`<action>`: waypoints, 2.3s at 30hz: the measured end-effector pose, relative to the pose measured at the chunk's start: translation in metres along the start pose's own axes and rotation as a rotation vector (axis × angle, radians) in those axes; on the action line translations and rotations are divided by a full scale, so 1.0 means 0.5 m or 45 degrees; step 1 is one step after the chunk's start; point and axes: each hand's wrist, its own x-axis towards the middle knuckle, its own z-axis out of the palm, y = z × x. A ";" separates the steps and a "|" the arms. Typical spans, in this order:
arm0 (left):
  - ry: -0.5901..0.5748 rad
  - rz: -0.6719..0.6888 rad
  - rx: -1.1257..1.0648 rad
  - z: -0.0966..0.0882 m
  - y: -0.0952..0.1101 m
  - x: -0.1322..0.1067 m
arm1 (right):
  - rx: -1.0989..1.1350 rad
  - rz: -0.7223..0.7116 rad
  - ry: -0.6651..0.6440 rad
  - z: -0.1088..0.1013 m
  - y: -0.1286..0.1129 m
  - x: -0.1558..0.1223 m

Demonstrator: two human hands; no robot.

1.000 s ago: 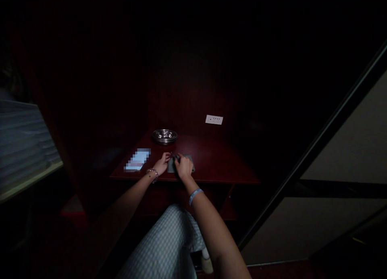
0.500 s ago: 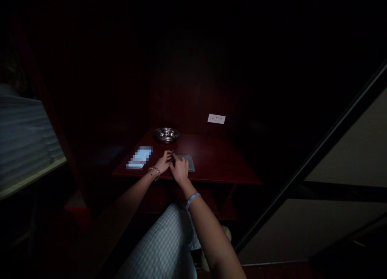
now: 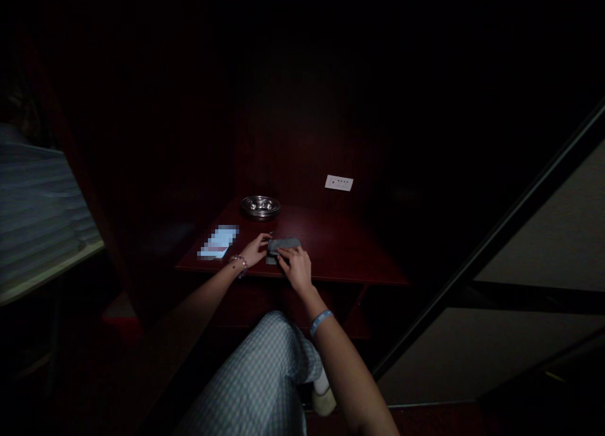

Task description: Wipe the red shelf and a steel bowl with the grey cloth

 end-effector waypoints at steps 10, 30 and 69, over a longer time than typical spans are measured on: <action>-0.041 0.068 -0.127 0.002 -0.031 0.011 | 0.339 -0.130 -0.091 0.027 0.015 0.010; -0.016 0.086 -0.053 0.004 -0.025 0.003 | 0.239 -0.189 -0.302 0.019 0.018 0.025; -0.051 0.104 0.639 0.047 -0.014 -0.009 | -0.116 0.145 -0.514 0.035 0.130 0.059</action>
